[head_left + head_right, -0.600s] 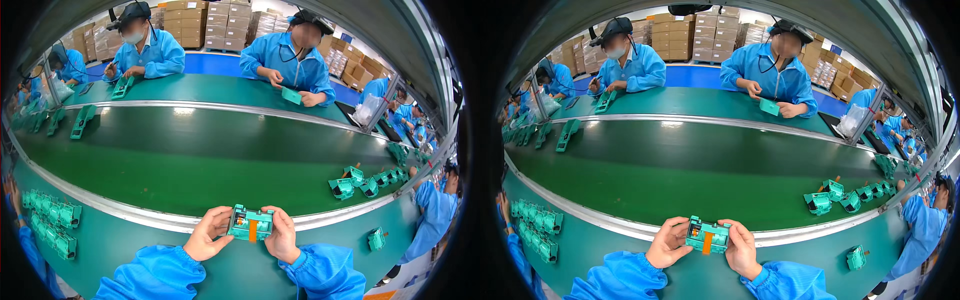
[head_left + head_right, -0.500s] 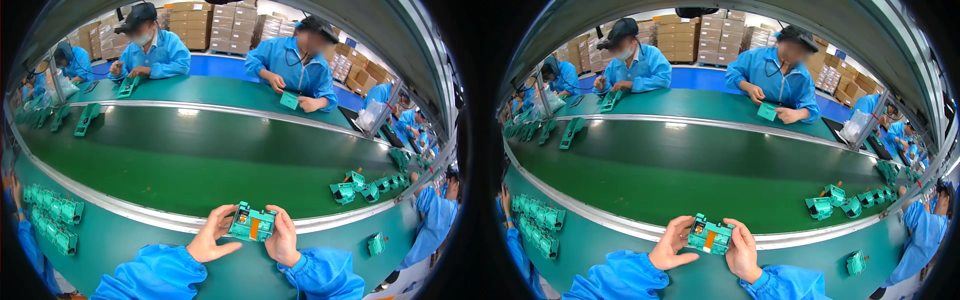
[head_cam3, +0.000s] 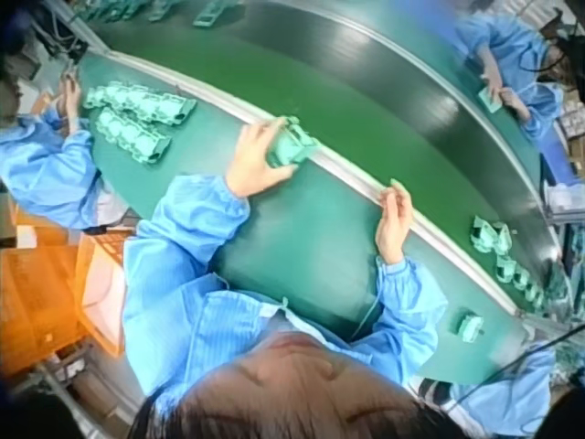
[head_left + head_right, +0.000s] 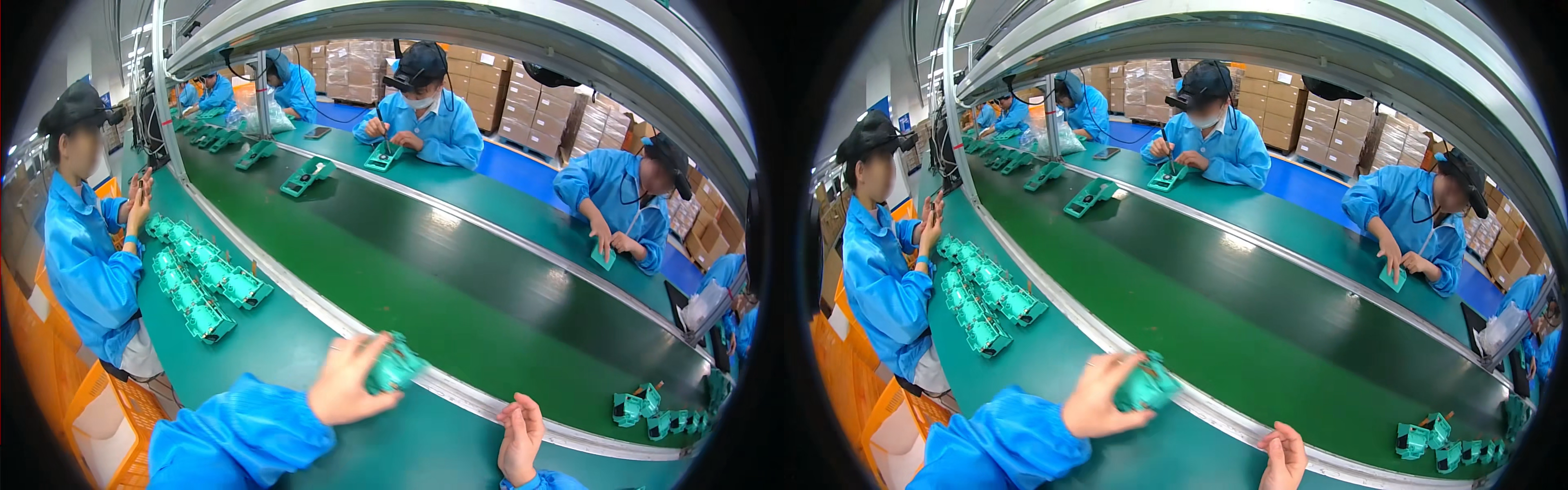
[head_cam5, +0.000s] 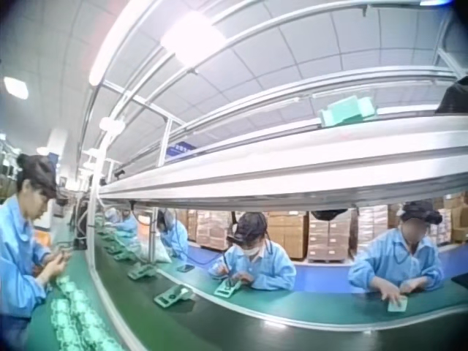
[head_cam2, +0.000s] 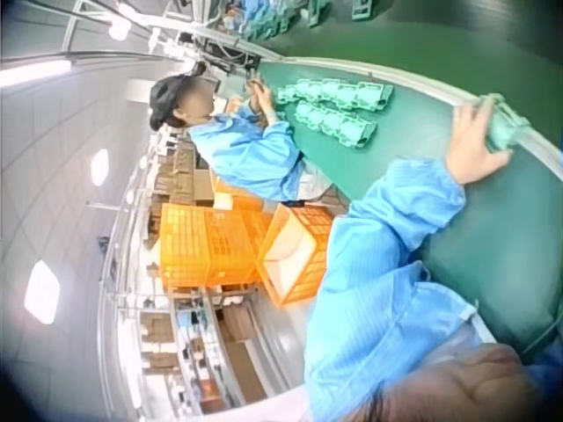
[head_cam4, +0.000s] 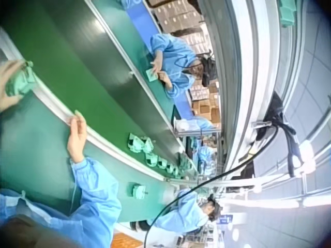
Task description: The person assembles green plastic electronic component housings by hand on a factory assembly line.
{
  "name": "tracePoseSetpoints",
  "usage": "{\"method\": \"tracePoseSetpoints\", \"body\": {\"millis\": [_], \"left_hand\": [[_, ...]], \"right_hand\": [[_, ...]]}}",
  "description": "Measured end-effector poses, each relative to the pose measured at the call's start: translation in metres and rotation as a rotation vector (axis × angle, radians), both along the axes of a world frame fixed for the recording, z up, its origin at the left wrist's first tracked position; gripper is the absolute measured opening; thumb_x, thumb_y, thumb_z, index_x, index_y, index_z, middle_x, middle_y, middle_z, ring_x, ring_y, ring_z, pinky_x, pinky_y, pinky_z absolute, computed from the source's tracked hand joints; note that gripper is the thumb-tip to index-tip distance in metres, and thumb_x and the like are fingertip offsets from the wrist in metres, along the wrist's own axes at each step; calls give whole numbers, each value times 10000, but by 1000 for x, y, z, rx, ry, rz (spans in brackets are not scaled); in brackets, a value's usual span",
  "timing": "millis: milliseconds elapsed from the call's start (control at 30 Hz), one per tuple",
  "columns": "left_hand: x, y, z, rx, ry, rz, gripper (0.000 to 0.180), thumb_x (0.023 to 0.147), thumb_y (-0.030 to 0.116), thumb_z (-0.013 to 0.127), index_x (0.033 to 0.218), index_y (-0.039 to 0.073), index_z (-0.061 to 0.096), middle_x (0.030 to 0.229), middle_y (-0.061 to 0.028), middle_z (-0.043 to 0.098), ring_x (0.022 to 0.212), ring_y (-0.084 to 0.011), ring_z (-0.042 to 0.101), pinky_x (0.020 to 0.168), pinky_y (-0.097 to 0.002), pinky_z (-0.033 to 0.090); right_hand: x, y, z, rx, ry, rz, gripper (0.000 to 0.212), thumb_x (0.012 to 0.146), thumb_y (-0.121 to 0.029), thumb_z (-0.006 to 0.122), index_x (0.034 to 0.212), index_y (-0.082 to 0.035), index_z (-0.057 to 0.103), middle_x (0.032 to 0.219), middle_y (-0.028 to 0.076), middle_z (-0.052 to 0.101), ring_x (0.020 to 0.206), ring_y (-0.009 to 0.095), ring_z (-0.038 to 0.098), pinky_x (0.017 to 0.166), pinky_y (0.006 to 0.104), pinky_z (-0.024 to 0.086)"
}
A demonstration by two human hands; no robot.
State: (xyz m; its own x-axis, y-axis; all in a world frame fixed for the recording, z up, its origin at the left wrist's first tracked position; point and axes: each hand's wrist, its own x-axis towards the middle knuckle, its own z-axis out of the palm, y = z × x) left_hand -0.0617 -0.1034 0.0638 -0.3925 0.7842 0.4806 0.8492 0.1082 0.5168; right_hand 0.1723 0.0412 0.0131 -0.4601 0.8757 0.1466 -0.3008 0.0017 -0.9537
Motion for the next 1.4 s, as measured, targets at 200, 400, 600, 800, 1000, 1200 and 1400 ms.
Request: {"method": "tracePoseSetpoints", "body": {"millis": [200,400,600,800,1000,1200,1400], "left_hand": [[-71,-56,-28,-267,273,579,619,562,321,695,1111,99,516,1038,-173,443,973,-328,372,812,-439,294],[-103,-41,-38,-297,404,783,757,598,200,713,1250,75,350,1215,-191,340,1075,-377,332,841,-498,294],[-36,4,-3,69,216,203,691,625,36,648,1256,43,364,1214,-216,320,1099,-385,311,944,-440,255],[59,72,-25,52,-161,-407,546,650,74,660,1155,17,460,1113,-187,430,1043,-331,411,910,-384,329],[100,89,-42,81,-241,-585,487,677,70,649,1133,20,488,1086,-165,462,985,-301,464,869,-363,374],[109,87,-49,-32,-1084,-735,403,799,49,565,1181,46,439,1093,-130,492,1029,-224,499,886,-343,403],[99,82,-61,53,-1599,-842,409,855,52,497,1239,21,357,1153,-115,481,1080,-208,470,902,-360,411]], "right_hand": [[-3,-8,4,138,-80,19,145,846,-78,512,970,-5,536,792,45,550,717,119,518,675,238,421],[12,10,13,326,-227,-94,180,782,-14,581,957,10,550,831,62,549,786,136,538,703,252,436],[73,78,75,883,-951,-592,567,641,-123,712,1128,15,457,1089,198,485,1020,349,456,867,393,382],[182,130,24,541,-1306,-953,814,605,-328,756,1231,13,364,1151,256,415,1042,401,418,870,429,372],[168,128,0,477,-1297,-957,816,600,-305,734,1246,-13,330,1023,231,446,903,387,497,765,410,434],[52,69,26,519,-688,-374,751,608,-254,729,1214,17,378,1146,204,457,1071,295,459,899,359,377],[6,5,8,282,-391,-105,797,664,-212,743,1259,18,266,1198,168,358,1104,235,407,914,342,363]]}}
